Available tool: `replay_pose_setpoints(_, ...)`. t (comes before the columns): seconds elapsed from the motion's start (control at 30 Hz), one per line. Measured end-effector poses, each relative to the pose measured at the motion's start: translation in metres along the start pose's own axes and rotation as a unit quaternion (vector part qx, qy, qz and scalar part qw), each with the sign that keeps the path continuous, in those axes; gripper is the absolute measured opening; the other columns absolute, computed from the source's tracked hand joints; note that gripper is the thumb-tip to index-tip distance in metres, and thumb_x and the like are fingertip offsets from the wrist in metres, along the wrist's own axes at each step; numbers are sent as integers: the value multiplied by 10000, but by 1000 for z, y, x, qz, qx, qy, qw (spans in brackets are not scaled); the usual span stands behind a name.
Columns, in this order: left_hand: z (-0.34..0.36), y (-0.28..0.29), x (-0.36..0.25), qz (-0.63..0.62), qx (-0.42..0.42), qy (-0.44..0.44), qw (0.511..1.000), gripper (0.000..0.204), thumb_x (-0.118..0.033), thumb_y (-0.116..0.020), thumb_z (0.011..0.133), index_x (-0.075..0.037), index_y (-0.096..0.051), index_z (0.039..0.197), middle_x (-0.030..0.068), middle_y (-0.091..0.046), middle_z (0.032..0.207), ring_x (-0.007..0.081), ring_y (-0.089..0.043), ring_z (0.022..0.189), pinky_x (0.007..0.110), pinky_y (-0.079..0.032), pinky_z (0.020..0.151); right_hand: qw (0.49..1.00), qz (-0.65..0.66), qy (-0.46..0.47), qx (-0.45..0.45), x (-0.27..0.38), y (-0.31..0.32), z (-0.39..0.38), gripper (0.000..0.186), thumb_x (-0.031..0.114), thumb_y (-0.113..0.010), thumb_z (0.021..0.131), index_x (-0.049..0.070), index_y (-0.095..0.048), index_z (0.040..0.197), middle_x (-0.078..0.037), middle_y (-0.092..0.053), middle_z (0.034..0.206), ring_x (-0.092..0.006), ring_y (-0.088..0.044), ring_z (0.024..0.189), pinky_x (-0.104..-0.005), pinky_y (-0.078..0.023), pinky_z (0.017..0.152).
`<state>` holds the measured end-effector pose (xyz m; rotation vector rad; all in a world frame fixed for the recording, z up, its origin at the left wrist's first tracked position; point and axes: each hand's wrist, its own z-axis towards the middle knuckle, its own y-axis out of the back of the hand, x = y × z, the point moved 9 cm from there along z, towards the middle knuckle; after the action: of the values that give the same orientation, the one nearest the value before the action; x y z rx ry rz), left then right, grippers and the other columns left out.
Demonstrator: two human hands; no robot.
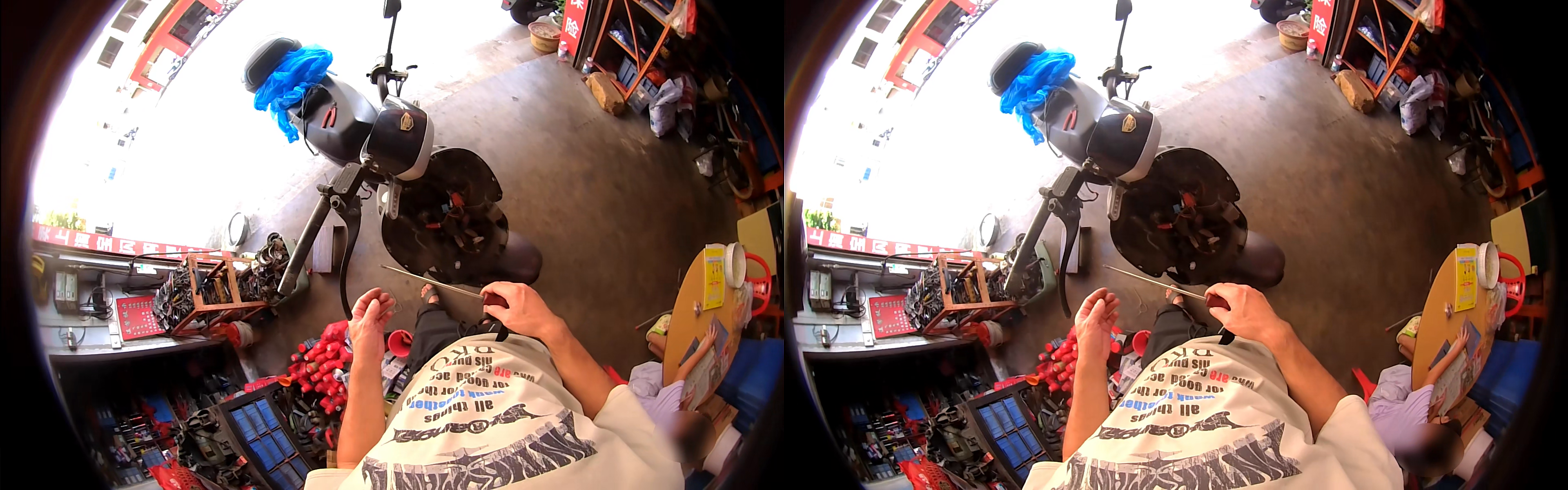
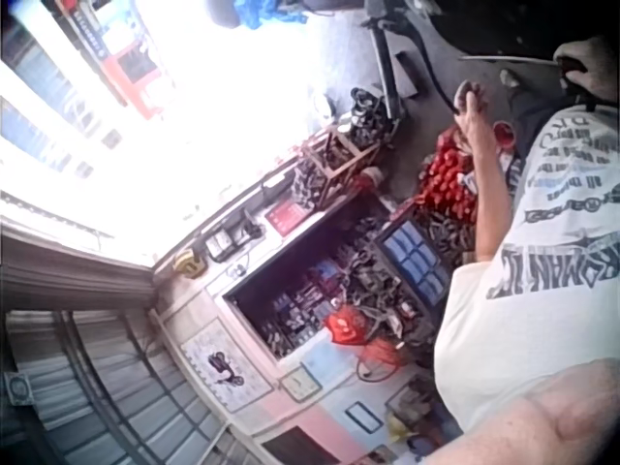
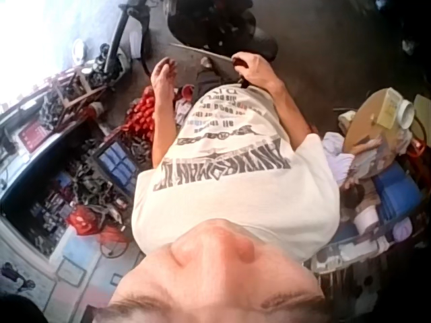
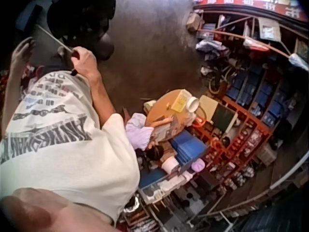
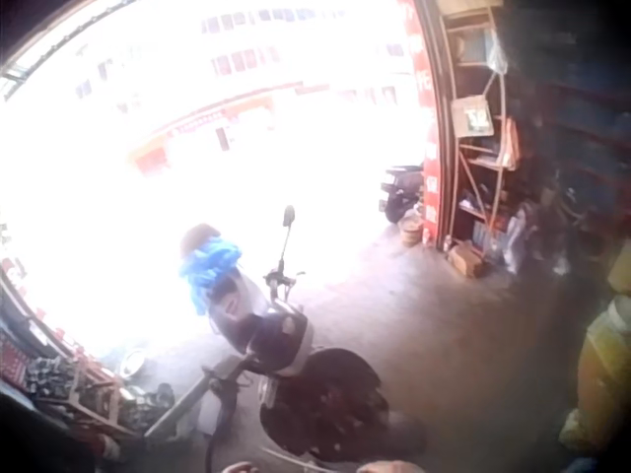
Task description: The person repairs a scooter's handlebar assembly in a workshop. They use a screwdriver to tighten screws on the handlebar grip and throttle, then connect a small electrical component to the wiring harness.
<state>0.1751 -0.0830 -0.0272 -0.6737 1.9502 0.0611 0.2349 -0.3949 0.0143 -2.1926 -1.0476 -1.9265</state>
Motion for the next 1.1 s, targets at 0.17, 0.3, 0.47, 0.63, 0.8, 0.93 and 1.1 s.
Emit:
replay_pose_setpoints(0.17,-1,3,8,-1,-3,11,1000,233,-132,-600,986,-52,-614,1204,62,-694,1090,158,-682,979,255,-534,787,1000,-9,-13,10,-7,-4,1,232,145,-625,836,42,-670,1039,-135,-708,967,-298,-686,898,-381,-534,820)
replay_pose_setpoints(0.3,0,0,13,2,8,17,1000,243,-138,-605,984,-53,-611,1212,58,-693,1097,145,-681,971,247,-529,786,1000,-7,-21,18,-4,-6,2,236,149,-626,839,41,-671,1044,-135,-710,974,-297,-684,909,-380,-532,824)
replay_pose_setpoints(0.47,2,-3,20,23,10,26,999,263,-157,-618,978,-54,-609,1220,51,-691,1103,134,-679,970,236,-520,783,999,14,-32,23,-14,-10,3,246,151,-625,845,36,-671,1057,-140,-710,977,-283,-689,904,-366,-534,817)
replay_pose_setpoints(0.63,0,-10,27,25,24,40,999,260,-153,-610,982,-41,-606,1216,47,-694,1083,124,-676,966,229,-517,779,997,44,-48,32,-12,-9,6,232,116,-629,838,18,-666,1045,-143,-712,959,-275,-699,854,-350,-542,783)
replay_pose_setpoints(0.8,-10,-16,32,25,36,53,998,253,-134,-601,979,-29,-601,1209,64,-693,1086,132,-674,965,235,-525,780,995,85,-34,43,-10,-19,13,215,78,-626,843,-7,-656,1038,-151,-713,940,-251,-710,809,-338,-565,749)
replay_pose_setpoints(0.93,-16,-7,29,30,22,66,997,256,-136,-604,977,-21,-598,1206,72,-691,1079,133,-672,955,231,-526,769,993,78,-50,73,12,-26,24,221,80,-631,844,-9,-655,1045,-153,-712,922,-249,-709,820,-338,-563,749)
replay_pose_setpoints(1.1,-11,24,30,19,-4,77,997,255,-133,-600,980,-21,-591,1208,74,-686,1082,140,-672,970,226,-524,766,994,30,-26,106,21,-54,45,230,115,-636,850,1,-654,1050,-152,-708,909,-263,-704,847,-347,-541,767)
